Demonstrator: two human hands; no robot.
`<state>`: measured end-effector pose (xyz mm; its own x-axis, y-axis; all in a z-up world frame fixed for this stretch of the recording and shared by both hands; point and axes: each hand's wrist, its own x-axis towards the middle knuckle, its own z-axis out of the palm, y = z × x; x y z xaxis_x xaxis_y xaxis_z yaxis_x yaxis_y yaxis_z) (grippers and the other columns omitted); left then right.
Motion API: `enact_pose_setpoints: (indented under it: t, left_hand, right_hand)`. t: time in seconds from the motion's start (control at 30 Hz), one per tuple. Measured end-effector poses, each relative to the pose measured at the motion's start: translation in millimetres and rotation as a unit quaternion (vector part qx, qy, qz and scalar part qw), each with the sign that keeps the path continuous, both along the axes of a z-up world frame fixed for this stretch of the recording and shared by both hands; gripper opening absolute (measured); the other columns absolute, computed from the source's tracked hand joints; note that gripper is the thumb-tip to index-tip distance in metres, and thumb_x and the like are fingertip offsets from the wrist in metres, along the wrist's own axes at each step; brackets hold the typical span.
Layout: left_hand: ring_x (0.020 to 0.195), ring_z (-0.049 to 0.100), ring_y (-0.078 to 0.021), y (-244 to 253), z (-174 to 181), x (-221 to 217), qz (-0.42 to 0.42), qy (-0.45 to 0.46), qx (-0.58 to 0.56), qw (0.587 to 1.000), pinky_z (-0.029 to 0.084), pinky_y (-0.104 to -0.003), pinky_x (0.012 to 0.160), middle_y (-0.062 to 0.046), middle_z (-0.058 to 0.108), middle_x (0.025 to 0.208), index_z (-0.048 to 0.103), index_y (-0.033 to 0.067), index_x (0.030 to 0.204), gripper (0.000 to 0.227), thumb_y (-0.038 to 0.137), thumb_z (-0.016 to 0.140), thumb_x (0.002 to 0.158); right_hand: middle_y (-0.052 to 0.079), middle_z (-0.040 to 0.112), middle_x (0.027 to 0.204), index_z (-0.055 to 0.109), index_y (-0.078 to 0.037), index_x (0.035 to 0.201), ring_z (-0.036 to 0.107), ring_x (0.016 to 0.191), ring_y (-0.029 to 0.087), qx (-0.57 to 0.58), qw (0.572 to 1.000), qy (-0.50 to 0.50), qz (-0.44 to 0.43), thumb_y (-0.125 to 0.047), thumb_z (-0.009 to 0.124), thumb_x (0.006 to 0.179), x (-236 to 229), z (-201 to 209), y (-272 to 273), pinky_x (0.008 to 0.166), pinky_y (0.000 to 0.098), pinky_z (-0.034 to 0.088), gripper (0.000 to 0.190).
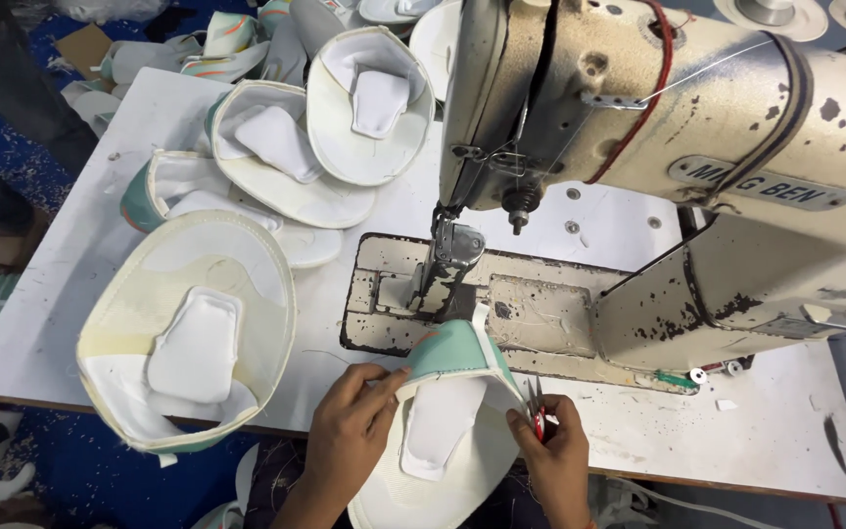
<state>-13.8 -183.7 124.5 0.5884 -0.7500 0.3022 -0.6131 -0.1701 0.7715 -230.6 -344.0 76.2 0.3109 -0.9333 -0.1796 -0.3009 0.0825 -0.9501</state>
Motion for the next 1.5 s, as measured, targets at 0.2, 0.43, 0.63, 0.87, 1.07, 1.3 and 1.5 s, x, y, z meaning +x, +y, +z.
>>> enact_pose_setpoints:
  t: [0.2,0.43,0.63,0.87,1.07,1.3,1.5]
  left_hand:
    - [0.072,0.069,-0.016,-14,6,11,0.01,0.059,-0.089,0.994,0.056,-0.029,0.059,-0.007,0.068,0.096,0.077,0.0071,0.113,0.033,-0.003,0.074,0.081]
    - [0.068,0.058,-0.0085,-28,14,34,-0.035,0.256,-0.111,0.96,0.047,-0.024,0.057,-0.004,0.066,0.092,0.08,0.0063,0.108,0.029,-0.001,0.081,0.08]
    - [0.07,0.064,-0.0109,-30,49,66,-0.157,0.561,-0.159,0.797,0.051,-0.024,0.061,-0.008,0.07,0.088,0.072,-0.0023,0.113,0.024,0.005,0.074,0.09]
    - [0.081,0.067,-0.0157,-54,-31,87,-0.2,0.667,-0.29,0.656,0.055,-0.028,0.068,-0.012,0.07,0.098,0.065,-0.008,0.123,0.029,0.014,0.068,0.104]
    - [0.082,0.067,-0.0159,-44,-123,86,-0.176,0.661,-0.287,0.671,0.055,-0.028,0.07,-0.012,0.07,0.099,0.064,-0.0076,0.124,0.03,0.013,0.067,0.103]
    - [0.084,0.067,-0.0162,-41,-179,77,-0.168,0.646,-0.289,0.687,0.054,-0.028,0.071,-0.012,0.07,0.101,0.063,-0.0071,0.125,0.03,0.013,0.067,0.103]
    - [0.086,0.066,-0.0164,-25,-221,48,-0.171,0.643,-0.282,0.692,0.054,-0.029,0.072,-0.012,0.069,0.102,0.063,-0.0067,0.126,0.03,0.012,0.067,0.102]
  right_hand:
    - [0.002,0.059,0.073,0.065,-0.003,0.109,0.046,0.061,0.006,0.01,1.0,0.013,0.02,-0.003,0.077,0.084,-8,-18,-1,0.052,0.0231,0.038,0.027]
    - [-0.001,0.061,0.079,0.067,0.0,0.106,0.046,0.067,0.004,-0.012,1.0,-0.018,0.012,-0.001,0.074,0.088,-7,-19,5,0.058,0.021,0.038,0.02]
    - [0.001,0.064,0.083,0.06,-0.002,0.109,0.056,0.068,0.004,-0.03,0.992,-0.123,-0.014,0.002,0.07,0.088,17,51,5,0.058,0.0194,0.046,0.024]
    - [0.006,0.058,0.071,0.055,-0.003,0.103,0.039,0.041,0.009,0.186,0.949,-0.256,0.021,0.005,0.072,0.082,50,117,24,0.033,0.0269,0.028,0.028]
    - [0.005,0.06,0.075,0.056,-0.003,0.103,0.038,0.043,0.006,0.155,0.957,-0.237,0.063,0.003,0.071,0.085,59,122,30,0.035,0.0248,0.028,0.025]
    - [0.005,0.061,0.083,0.057,-0.003,0.104,0.044,0.049,0.006,0.142,0.967,-0.203,0.064,0.004,0.073,0.083,62,117,33,0.037,0.0253,0.031,0.027]
    - [0.005,0.055,0.077,0.058,-0.001,0.099,0.04,0.054,0.006,0.1,0.978,-0.164,0.082,0.003,0.077,0.088,50,98,28,0.043,0.0232,0.031,0.022]
